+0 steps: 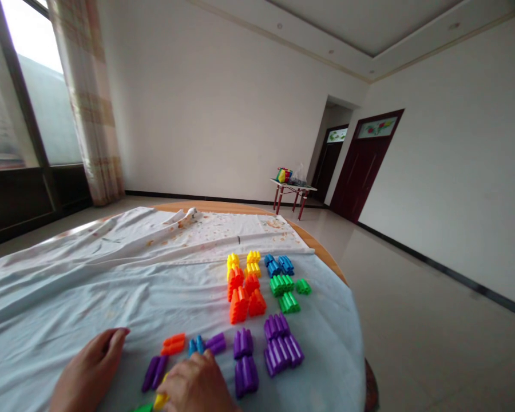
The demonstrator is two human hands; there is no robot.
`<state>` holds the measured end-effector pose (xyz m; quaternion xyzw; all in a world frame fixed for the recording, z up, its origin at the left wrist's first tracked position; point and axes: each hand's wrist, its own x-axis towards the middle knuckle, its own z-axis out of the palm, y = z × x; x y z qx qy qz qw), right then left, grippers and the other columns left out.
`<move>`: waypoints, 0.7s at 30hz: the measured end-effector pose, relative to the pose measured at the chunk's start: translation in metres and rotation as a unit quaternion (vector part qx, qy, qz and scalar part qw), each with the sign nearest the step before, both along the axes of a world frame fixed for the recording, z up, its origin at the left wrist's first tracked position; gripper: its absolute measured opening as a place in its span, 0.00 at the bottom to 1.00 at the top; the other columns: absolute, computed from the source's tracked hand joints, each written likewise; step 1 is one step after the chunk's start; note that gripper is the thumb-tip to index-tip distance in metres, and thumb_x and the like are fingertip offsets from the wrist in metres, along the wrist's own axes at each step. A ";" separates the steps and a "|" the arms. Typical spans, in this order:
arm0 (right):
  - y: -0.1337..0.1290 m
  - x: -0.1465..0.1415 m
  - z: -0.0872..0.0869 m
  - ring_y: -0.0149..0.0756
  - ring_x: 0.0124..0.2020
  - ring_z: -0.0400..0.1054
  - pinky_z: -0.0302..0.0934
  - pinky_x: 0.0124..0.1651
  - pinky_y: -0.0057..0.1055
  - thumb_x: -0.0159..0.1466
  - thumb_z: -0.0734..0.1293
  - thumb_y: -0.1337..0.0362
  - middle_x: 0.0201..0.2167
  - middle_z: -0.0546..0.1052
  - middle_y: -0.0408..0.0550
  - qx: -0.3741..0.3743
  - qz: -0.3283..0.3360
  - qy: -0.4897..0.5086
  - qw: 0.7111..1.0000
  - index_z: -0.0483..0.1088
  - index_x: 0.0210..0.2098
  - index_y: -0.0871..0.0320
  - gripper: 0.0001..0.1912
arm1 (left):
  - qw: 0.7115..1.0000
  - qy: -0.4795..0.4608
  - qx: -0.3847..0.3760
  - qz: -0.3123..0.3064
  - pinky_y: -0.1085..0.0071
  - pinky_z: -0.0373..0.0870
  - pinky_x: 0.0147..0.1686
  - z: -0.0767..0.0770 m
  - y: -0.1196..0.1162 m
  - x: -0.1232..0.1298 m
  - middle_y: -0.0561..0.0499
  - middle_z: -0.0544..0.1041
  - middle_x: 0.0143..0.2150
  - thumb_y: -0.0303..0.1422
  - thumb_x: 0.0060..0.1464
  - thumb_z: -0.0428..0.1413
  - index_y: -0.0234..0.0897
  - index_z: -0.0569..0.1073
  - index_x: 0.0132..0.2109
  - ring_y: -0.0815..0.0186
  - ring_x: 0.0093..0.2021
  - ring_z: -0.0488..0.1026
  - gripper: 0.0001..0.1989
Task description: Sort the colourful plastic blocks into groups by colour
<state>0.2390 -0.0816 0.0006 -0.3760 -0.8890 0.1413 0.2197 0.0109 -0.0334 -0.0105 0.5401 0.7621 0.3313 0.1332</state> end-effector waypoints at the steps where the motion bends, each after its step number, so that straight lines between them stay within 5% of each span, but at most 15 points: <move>1: 0.000 -0.001 0.000 0.38 0.43 0.69 0.60 0.50 0.37 0.59 0.67 0.64 0.39 0.77 0.43 -0.003 0.014 0.001 1.000 0.71 0.40 0.54 0.09 | 1.000 -0.004 0.006 0.001 0.62 0.66 0.44 -0.004 0.001 -0.002 0.46 0.78 0.42 0.46 0.53 0.41 0.44 0.72 0.37 0.53 0.45 0.73 0.18; 4: -0.005 0.001 0.011 0.34 0.44 0.70 0.60 0.50 0.31 0.59 0.68 0.64 0.43 0.77 0.40 -0.003 0.039 0.039 0.998 0.71 0.42 0.53 0.11 | 1.000 -0.018 0.023 -0.001 0.61 0.66 0.45 -0.015 0.005 -0.008 0.48 0.79 0.41 0.46 0.52 0.42 0.46 0.72 0.36 0.53 0.45 0.73 0.17; 8: -0.007 0.031 0.056 0.30 0.49 0.68 0.57 0.56 0.29 0.61 0.67 0.65 0.47 0.76 0.39 0.030 -0.004 0.128 0.991 0.69 0.46 0.51 0.13 | 0.999 -0.034 0.018 0.008 0.61 0.66 0.46 -0.019 0.007 -0.011 0.48 0.79 0.41 0.47 0.52 0.42 0.46 0.73 0.36 0.53 0.45 0.73 0.18; 13: 0.056 0.097 0.111 0.34 0.48 0.68 0.59 0.55 0.33 0.60 0.66 0.69 0.44 0.76 0.44 0.103 -0.110 0.171 0.974 0.71 0.44 0.54 0.12 | 0.999 -0.031 -0.010 0.015 0.61 0.66 0.45 -0.011 0.003 -0.007 0.49 0.78 0.42 0.49 0.51 0.41 0.45 0.73 0.38 0.51 0.43 0.73 0.21; 16: 0.113 0.130 0.109 0.36 0.45 0.69 0.61 0.51 0.33 0.58 0.64 0.74 0.41 0.77 0.48 0.123 -0.179 0.086 0.972 0.73 0.43 0.59 0.13 | 0.999 -0.040 -0.021 0.016 0.61 0.66 0.45 -0.005 0.001 -0.004 0.47 0.78 0.42 0.49 0.50 0.40 0.44 0.73 0.38 0.51 0.44 0.73 0.22; 21: 0.171 0.156 0.073 0.37 0.39 0.72 0.64 0.46 0.35 0.54 0.63 0.78 0.35 0.78 0.47 0.100 -0.179 0.030 0.978 0.75 0.36 0.58 0.15 | 0.997 -0.063 -0.028 0.023 0.61 0.65 0.46 0.002 0.001 0.000 0.46 0.78 0.43 0.48 0.47 0.41 0.43 0.73 0.38 0.52 0.46 0.73 0.22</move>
